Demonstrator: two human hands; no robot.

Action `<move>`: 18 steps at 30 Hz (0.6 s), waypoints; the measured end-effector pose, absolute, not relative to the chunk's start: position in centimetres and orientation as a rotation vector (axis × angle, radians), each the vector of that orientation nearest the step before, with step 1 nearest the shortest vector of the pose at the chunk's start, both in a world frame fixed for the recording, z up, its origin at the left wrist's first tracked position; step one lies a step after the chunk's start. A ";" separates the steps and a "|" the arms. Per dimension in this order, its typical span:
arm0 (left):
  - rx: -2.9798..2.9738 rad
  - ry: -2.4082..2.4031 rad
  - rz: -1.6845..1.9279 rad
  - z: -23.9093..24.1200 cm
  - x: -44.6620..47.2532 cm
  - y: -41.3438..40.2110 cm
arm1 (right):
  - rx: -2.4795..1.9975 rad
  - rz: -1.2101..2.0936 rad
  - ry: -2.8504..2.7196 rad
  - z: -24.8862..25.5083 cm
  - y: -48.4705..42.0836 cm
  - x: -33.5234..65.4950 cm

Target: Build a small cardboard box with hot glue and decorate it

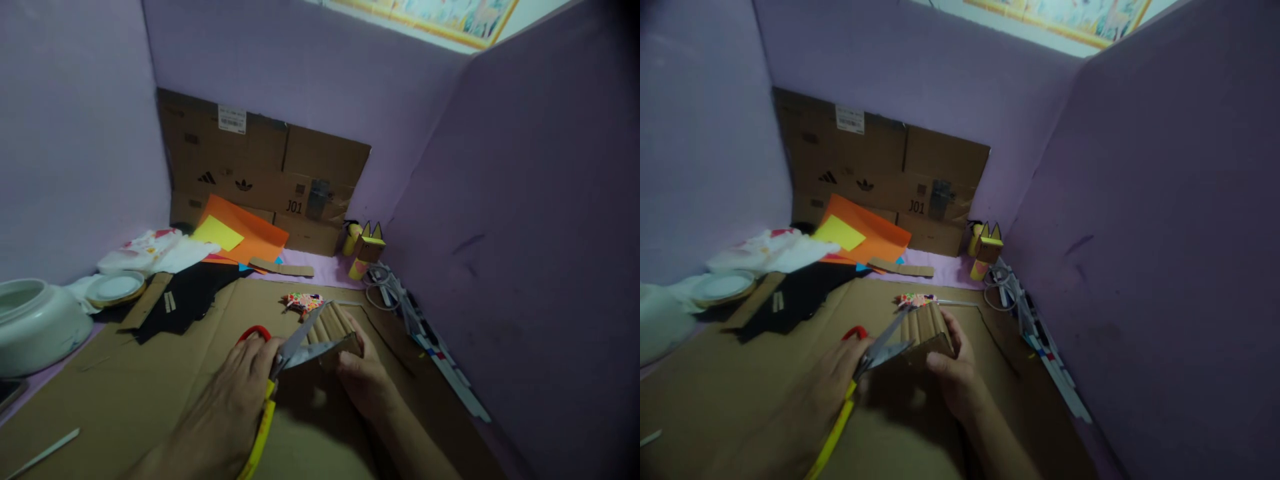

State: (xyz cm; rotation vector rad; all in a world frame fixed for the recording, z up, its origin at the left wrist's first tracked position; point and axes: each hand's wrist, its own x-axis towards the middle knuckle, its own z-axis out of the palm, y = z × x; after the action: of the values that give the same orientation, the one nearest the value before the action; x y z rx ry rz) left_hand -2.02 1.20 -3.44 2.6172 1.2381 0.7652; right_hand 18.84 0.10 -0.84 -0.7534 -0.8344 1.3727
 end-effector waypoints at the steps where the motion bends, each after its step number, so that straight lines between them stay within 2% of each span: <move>1: 2.656 1.224 0.753 -3.6 -2.0 1.2 | -0.750 1.370 -0.836 -1.0 0.1 18.8; 18: 2.768 1.362 0.575 -1.7 -1.0 0.5 | -0.796 1.278 -0.840 -1.7 0.1 18.3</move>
State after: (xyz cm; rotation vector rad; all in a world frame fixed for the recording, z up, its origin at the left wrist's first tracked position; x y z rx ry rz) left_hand -1.02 0.54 -1.65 2.7676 1.3625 0.5751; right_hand 18.26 0.14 -1.68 -0.7962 -0.8395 1.2777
